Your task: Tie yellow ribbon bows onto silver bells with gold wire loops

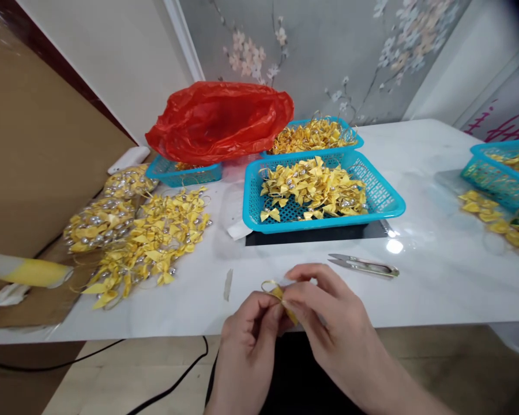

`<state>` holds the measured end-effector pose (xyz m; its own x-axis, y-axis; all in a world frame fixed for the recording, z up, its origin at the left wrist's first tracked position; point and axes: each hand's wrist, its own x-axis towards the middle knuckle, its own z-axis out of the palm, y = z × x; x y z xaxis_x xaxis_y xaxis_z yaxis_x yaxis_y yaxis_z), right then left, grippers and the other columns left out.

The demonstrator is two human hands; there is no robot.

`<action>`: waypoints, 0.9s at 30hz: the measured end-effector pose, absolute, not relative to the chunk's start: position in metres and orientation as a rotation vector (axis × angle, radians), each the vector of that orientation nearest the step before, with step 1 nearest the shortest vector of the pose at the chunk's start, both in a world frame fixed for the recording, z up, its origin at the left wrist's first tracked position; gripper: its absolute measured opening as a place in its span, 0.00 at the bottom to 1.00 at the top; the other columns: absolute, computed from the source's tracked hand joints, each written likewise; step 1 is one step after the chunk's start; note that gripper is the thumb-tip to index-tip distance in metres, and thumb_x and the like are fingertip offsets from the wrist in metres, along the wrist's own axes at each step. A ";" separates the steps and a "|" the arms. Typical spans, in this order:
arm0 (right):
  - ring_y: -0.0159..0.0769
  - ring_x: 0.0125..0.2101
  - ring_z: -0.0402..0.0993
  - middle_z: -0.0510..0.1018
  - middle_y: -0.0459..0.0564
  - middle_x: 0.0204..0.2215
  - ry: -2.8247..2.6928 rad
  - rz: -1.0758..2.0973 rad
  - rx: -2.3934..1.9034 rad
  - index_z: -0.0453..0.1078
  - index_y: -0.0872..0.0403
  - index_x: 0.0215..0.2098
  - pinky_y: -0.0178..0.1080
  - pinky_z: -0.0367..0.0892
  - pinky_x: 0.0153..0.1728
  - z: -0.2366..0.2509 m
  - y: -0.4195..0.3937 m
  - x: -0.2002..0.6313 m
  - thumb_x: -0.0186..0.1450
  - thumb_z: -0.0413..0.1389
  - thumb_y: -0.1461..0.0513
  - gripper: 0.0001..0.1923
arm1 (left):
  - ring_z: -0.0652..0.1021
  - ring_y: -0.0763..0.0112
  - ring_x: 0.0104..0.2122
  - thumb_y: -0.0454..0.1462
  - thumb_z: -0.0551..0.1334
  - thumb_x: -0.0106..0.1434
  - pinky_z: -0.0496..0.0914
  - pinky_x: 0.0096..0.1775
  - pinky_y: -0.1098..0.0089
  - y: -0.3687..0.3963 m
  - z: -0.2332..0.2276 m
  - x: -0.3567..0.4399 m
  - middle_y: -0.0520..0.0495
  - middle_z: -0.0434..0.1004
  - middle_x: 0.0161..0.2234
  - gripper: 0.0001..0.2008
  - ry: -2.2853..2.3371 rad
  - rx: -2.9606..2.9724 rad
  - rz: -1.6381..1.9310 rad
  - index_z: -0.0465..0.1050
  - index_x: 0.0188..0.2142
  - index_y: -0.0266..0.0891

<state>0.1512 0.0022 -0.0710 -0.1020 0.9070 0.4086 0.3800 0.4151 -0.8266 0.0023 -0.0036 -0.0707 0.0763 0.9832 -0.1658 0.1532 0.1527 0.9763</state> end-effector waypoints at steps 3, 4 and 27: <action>0.32 0.35 0.74 0.73 0.49 0.40 -1.410 0.945 -1.050 0.68 0.51 0.33 0.33 0.72 0.34 -0.062 0.005 0.158 0.71 0.51 0.64 0.08 | 0.78 0.68 0.32 0.41 0.60 0.67 0.76 0.39 0.69 -0.004 -0.069 0.004 0.53 0.77 0.28 0.10 1.263 1.157 0.963 0.72 0.29 0.42; 0.30 0.32 0.73 0.74 0.48 0.38 -1.295 1.083 -1.010 0.66 0.51 0.34 0.33 0.72 0.32 -0.060 0.007 0.160 0.71 0.51 0.62 0.07 | 0.78 0.69 0.32 0.41 0.60 0.66 0.77 0.39 0.69 -0.005 -0.069 0.004 0.53 0.77 0.29 0.10 1.239 1.121 0.974 0.72 0.29 0.42; 0.27 0.27 0.69 0.68 0.41 0.28 -1.013 1.761 -0.935 0.61 0.52 0.33 0.30 0.70 0.27 -0.068 0.008 0.156 0.71 0.52 0.51 0.15 | 0.73 0.69 0.26 0.43 0.64 0.63 0.70 0.32 0.72 -0.006 -0.073 0.001 0.50 0.76 0.28 0.10 1.321 1.059 1.114 0.73 0.28 0.41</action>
<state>0.1562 0.0075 -0.0681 -0.3352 0.9255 -0.1765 -0.3127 -0.2860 -0.9058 0.0014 -0.0060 -0.0733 -0.0471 0.9840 -0.1716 -0.0035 0.1717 0.9851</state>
